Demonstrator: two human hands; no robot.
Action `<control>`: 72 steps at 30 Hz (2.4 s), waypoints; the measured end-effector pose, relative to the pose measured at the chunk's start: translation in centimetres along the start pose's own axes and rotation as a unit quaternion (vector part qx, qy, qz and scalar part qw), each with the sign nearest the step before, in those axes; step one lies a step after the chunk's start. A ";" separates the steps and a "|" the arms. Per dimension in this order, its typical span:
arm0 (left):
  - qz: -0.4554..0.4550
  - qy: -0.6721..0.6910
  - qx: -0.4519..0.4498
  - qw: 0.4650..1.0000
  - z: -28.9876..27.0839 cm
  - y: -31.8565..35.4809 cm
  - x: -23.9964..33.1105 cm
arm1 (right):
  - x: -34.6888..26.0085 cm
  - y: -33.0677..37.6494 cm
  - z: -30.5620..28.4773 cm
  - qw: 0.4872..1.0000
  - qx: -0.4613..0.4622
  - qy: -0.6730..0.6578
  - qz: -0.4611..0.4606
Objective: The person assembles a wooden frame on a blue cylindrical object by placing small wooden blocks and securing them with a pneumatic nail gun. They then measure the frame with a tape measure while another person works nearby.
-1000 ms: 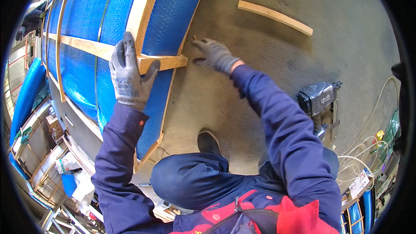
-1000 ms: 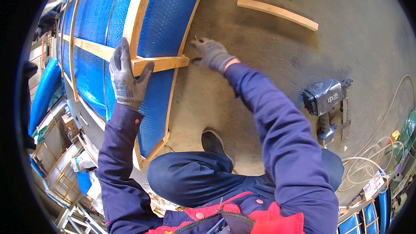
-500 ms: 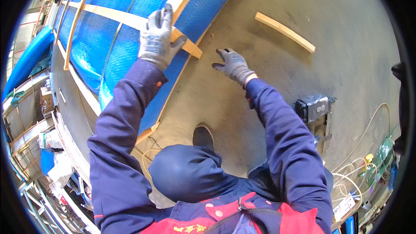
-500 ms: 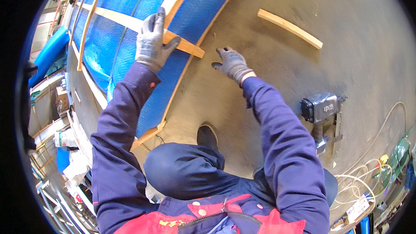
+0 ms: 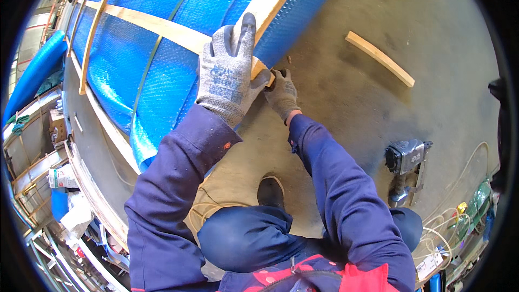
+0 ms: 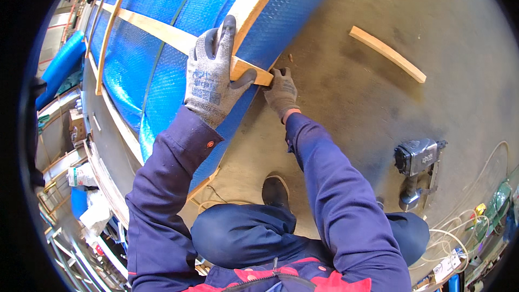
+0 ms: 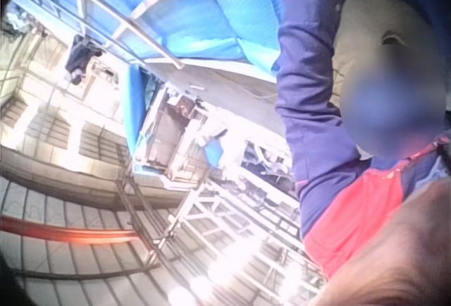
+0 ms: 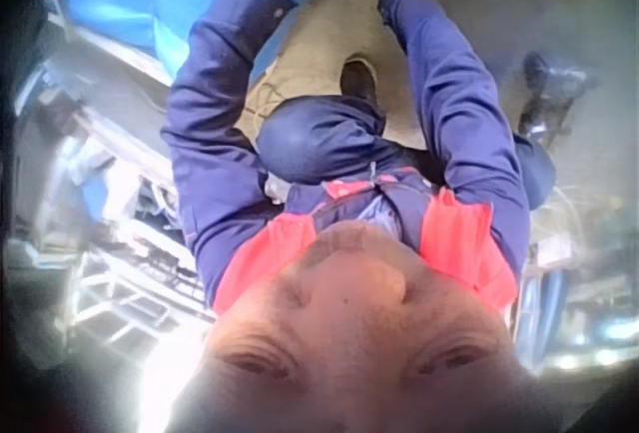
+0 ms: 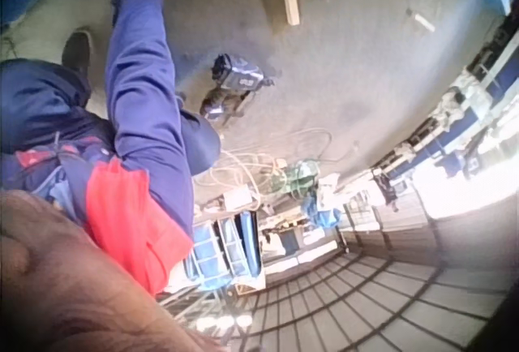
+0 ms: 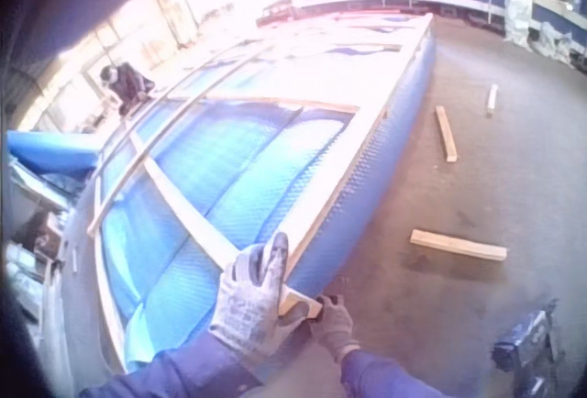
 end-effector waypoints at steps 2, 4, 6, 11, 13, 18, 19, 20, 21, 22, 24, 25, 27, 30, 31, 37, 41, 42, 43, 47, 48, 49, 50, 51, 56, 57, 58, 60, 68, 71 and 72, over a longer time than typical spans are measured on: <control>-0.009 -0.031 -0.016 0.999 0.0 0.0 0.1 | 0.4 -0.5 -0.7 0.997 -0.059 0.035 -0.022; -0.001 -0.031 -0.004 1.000 0.0 0.0 0.2 | 1.2 -0.7 -1.8 0.990 -0.114 0.027 -0.072; 0.003 -0.031 -0.004 0.999 0.1 0.0 0.1 | 1.8 -0.3 -3.2 0.983 -0.100 0.071 -0.137; 0.020 -0.056 0.017 0.998 0.7 0.0 -0.3 | 1.6 2.9 -10.3 0.948 -0.168 0.146 -0.229; 0.042 -0.063 0.042 0.996 0.8 0.0 -0.3 | 2.3 3.1 -17.1 0.918 -0.159 0.263 -0.252; 0.043 -0.077 0.048 0.995 0.9 -0.2 -0.5 | 12.9 13.1 -35.7 0.949 -0.010 0.222 -0.222; 0.038 -0.064 0.043 0.996 1.0 -0.1 -0.6 | 15.8 16.4 -37.9 0.972 0.029 0.183 -0.143; 0.032 -0.057 0.035 0.997 1.1 -0.1 -0.6 | 18.7 19.7 -39.5 0.976 0.072 0.191 -0.072; 0.032 -0.050 0.032 0.998 1.1 -0.1 -0.7 | 21.3 23.2 -40.3 0.970 0.101 0.219 -0.014; 0.037 -0.059 0.039 0.997 1.2 -0.1 -0.7 | 23.9 26.8 -40.0 0.978 0.119 0.156 0.065; 0.037 -0.061 0.035 0.997 1.3 -0.1 -0.6 | 28.0 32.5 -37.9 0.975 0.075 0.119 0.171; 0.042 -0.061 0.039 0.996 1.3 -0.1 -0.6 | 29.8 34.3 -35.5 0.968 0.069 0.153 0.187; 0.036 -0.055 0.026 0.997 1.3 -0.1 -0.4 | 32.7 36.2 -31.2 0.962 0.062 0.240 0.114; 0.021 -0.049 0.025 0.998 1.1 -0.1 -0.2 | 36.4 35.1 -27.0 0.956 0.144 0.207 0.153; 0.031 -0.053 0.027 0.998 1.0 -0.2 -0.2 | 37.1 34.9 -26.4 0.944 0.149 0.213 0.205; 0.031 -0.069 0.050 0.996 1.2 0.3 -0.8 | 33.2 33.0 -30.1 0.959 0.141 0.123 0.212; 0.008 -0.090 0.047 0.995 1.8 0.2 -1.3 | 25.4 32.2 -35.7 0.950 0.046 -0.172 0.255; 0.013 -0.079 0.047 0.996 1.8 0.1 -1.5 | 22.9 32.0 -36.7 0.931 0.019 -0.318 0.176; 0.016 -0.069 0.044 0.997 1.9 0.1 -1.5 | 20.4 31.6 -37.2 0.879 -0.004 -0.460 0.121; 0.019 -0.073 0.045 0.996 2.0 0.1 -1.4 | 12.0 24.0 -36.2 0.870 -0.052 -0.467 0.150; 0.005 -0.076 0.036 0.996 2.1 0.1 -1.4 | 10.6 22.1 -34.4 0.871 -0.041 -0.459 0.170; 0.000 -0.083 0.033 0.996 2.1 0.1 -1.3 | 9.4 20.2 -32.1 0.872 -0.037 -0.457 0.171; -0.007 -0.103 0.032 0.994 2.1 0.1 -1.3 | 8.7 18.6 -29.4 0.857 -0.060 -0.482 0.173; -0.005 -0.086 0.032 0.996 2.2 0.2 -1.3 | 8.4 17.4 -26.6 0.843 -0.083 -0.504 0.169; 0.008 -0.070 0.052 0.996 2.2 0.2 -1.4 | 9.9 13.4 -14.1 0.737 -0.097 -0.645 0.175; 0.016 -0.071 0.051 0.996 2.2 0.2 -1.4 | 10.3 13.2 -12.3 0.700 -0.089 -0.688 0.170; 0.024 -0.061 0.061 0.996 2.1 0.2 -1.3 | 10.6 13.0 -10.6 0.664 -0.104 -0.718 0.179; 0.024 -0.071 0.052 0.996 1.9 0.2 -1.1 | 11.2 13.1 -8.2 0.632 -0.124 -0.743 0.183; 0.036 -0.064 0.054 0.996 1.9 0.6 -1.2 | 12.8 14.2 -5.7 0.595 -0.166 -0.774 0.139; 0.041 -0.065 0.053 0.996 1.7 0.2 -1.9 | 13.0 14.4 -5.8 0.581 -0.173 -0.777 0.169; 0.041 -0.063 0.049 0.996 1.6 0.1 -1.9 | 13.1 14.5 -5.8 0.590 -0.173 -0.768 0.179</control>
Point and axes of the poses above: each hand's wrist, its own y-axis away from the middle knuckle, its own z-axis out of the palm, x = y × z, the point moved 1 cm from there along -y, towards the middle knuckle, and after that the axes turned 4 degrees about -x, right-handed, at the moved point
